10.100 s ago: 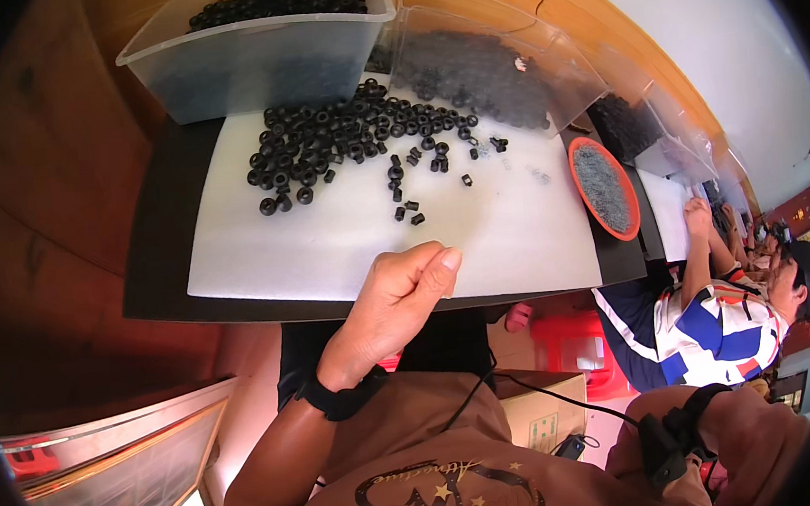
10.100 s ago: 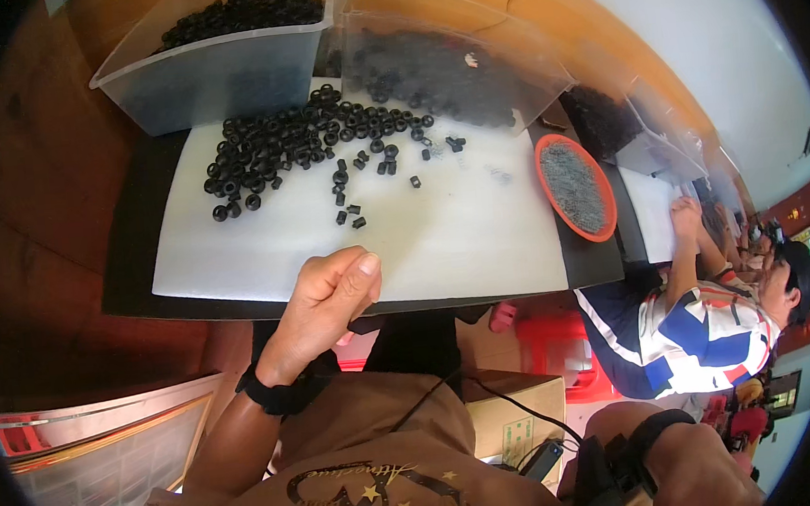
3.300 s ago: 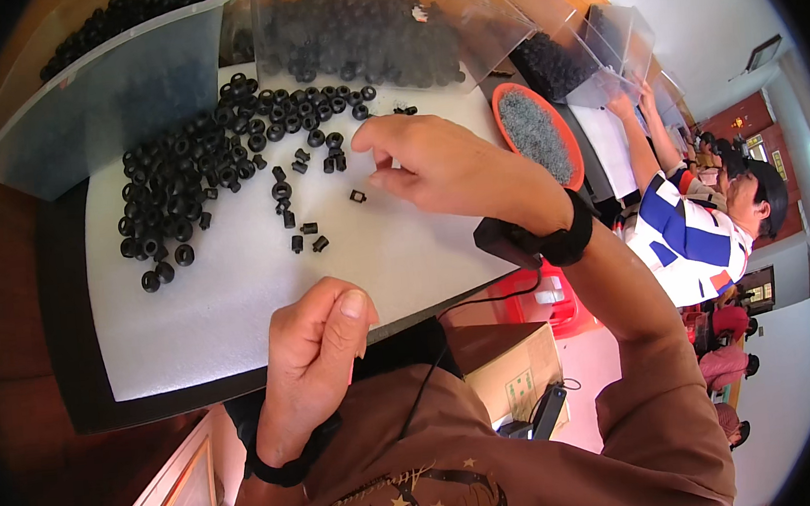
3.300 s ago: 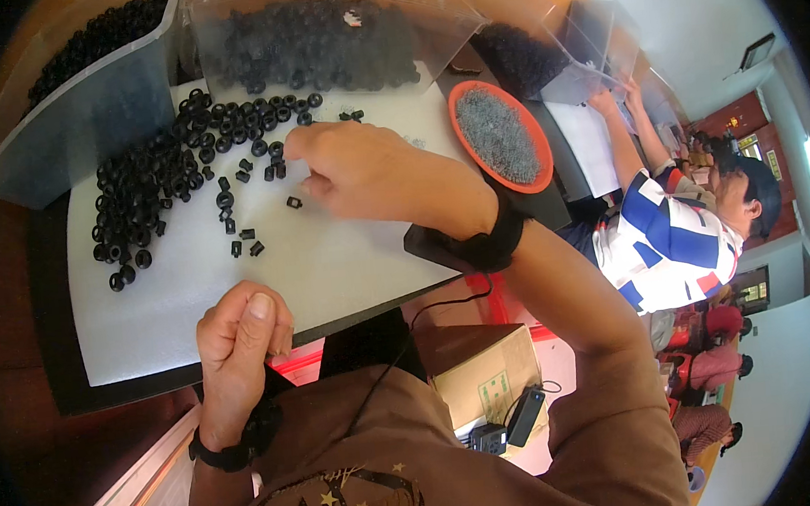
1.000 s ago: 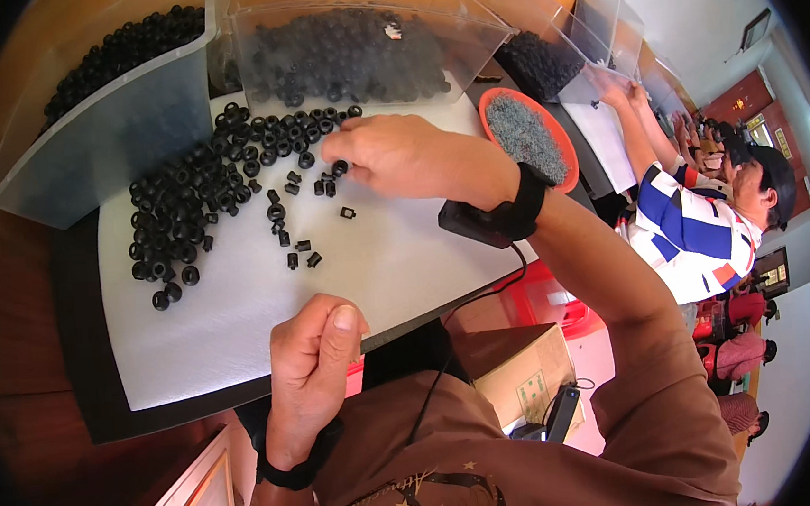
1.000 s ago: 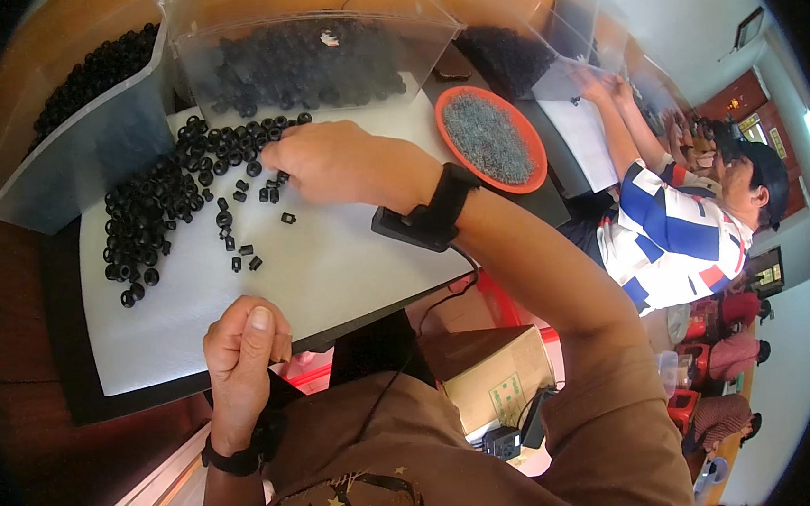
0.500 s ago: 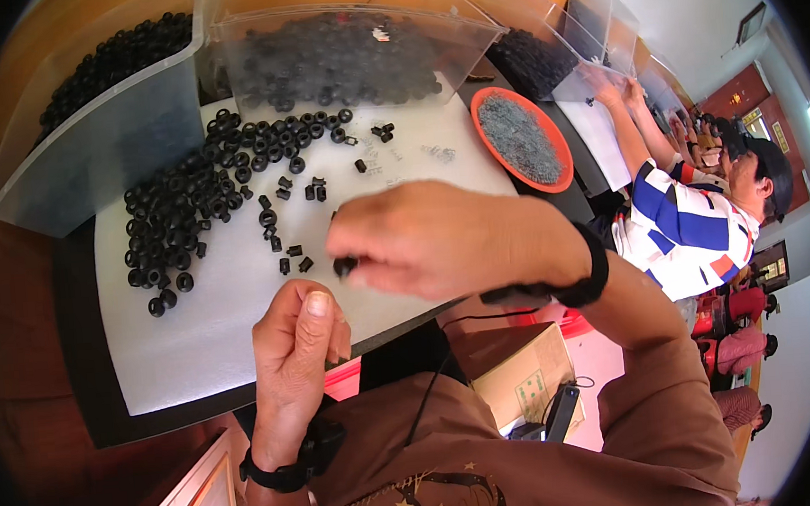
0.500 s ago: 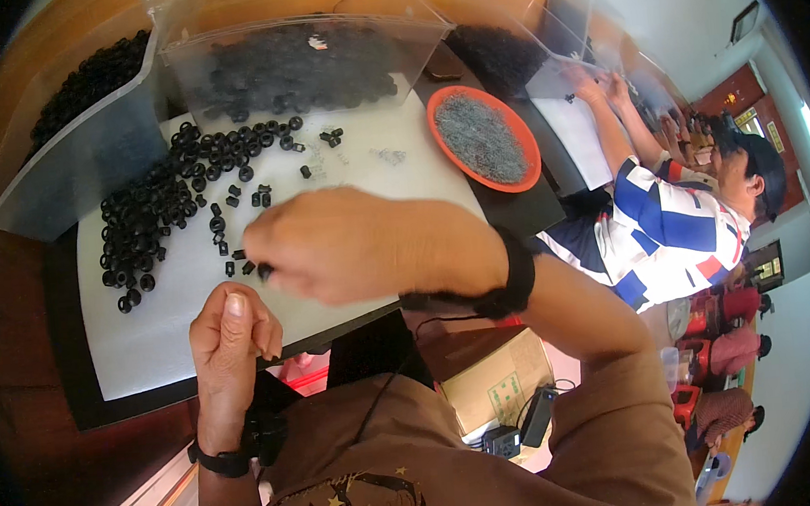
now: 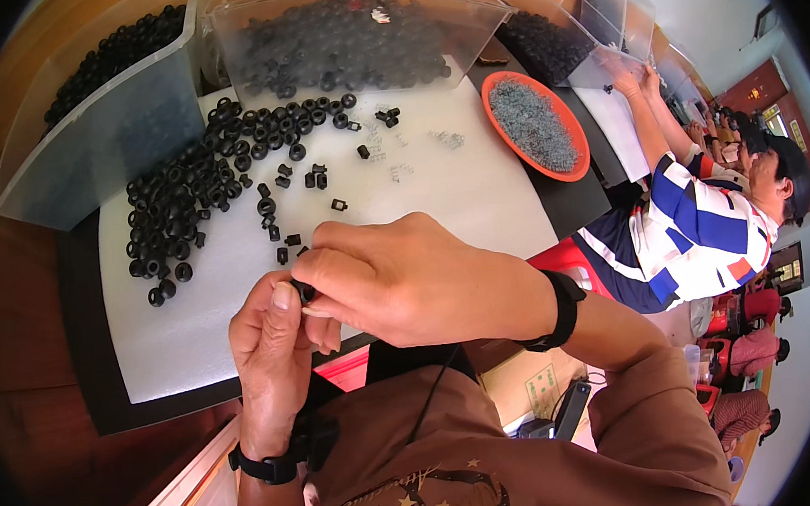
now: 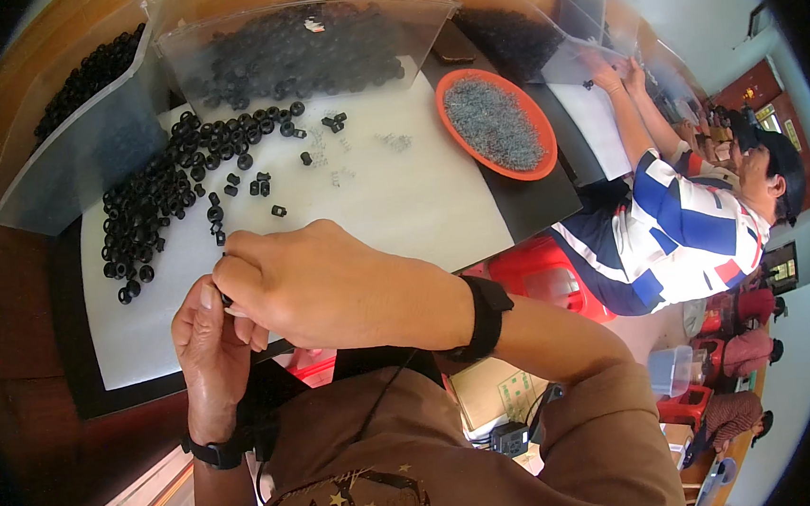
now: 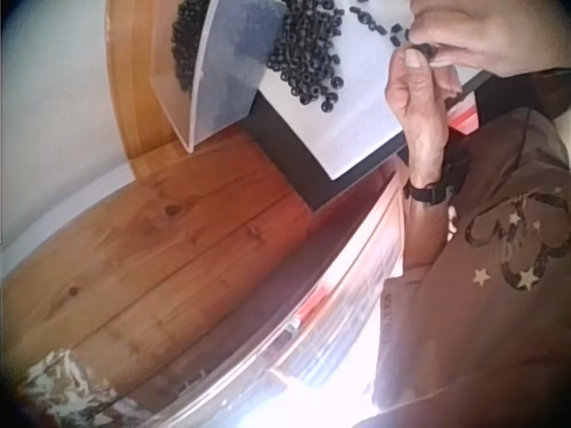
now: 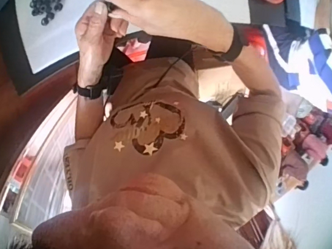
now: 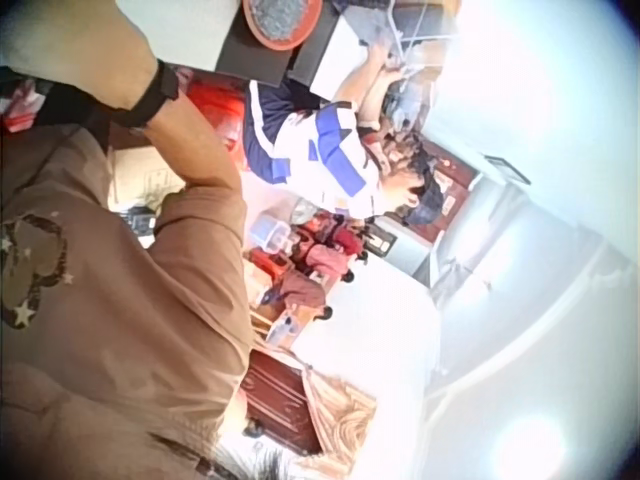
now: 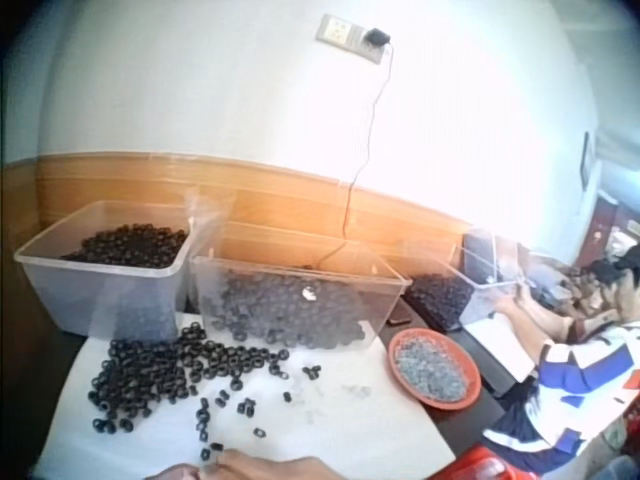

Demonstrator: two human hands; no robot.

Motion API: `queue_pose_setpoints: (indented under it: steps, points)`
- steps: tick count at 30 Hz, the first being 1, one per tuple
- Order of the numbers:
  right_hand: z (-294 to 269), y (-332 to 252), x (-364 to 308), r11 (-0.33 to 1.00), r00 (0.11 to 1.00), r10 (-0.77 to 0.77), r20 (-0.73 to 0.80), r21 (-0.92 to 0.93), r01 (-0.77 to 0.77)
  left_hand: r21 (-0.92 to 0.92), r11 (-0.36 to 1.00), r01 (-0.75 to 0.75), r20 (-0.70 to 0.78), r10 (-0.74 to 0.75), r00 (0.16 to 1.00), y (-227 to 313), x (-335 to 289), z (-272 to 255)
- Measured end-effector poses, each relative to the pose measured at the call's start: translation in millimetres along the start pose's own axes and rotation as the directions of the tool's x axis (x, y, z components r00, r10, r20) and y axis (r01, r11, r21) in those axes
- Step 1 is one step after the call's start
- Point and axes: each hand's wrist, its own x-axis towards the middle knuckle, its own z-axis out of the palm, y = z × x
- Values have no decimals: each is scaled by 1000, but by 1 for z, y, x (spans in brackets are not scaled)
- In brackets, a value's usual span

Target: Assembling small black plastic or rubber components by hand at a workbench.

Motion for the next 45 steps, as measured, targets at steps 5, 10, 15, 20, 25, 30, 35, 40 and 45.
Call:
queue_pose_setpoints:
  steps: [5,10,15,20,25,30,35,40,45]
  points:
    - [-9,-3,5,1000,996,-26,90,-2,26,14,999,35,1,-35,999,4,-4,0]
    - [-7,-2,5,1000,994,-12,109,12,11,-1,997,79,-26,-79,997,7,-2,4]
    - [-37,25,15,978,976,109,191,155,-140,93,995,39,93,-48,995,2,-5,-4]
    - [-56,93,30,924,889,352,294,-262,-280,120,992,38,68,-46,997,3,-7,0]
    - [-30,122,43,866,879,401,259,-419,-272,152,988,11,69,-22,997,1,-8,1]
    - [-19,123,49,897,847,390,361,-359,-259,113,994,6,73,-15,997,0,-7,-1]
    - [-35,114,49,896,869,384,314,-353,-269,92,996,5,66,-11,998,0,-8,-3]
    - [-56,115,36,883,834,427,349,-361,-300,74,997,-9,71,3,997,0,-6,-1]
    - [-56,123,29,843,800,487,350,-426,-328,92,996,3,55,-8,998,-1,-7,-1]
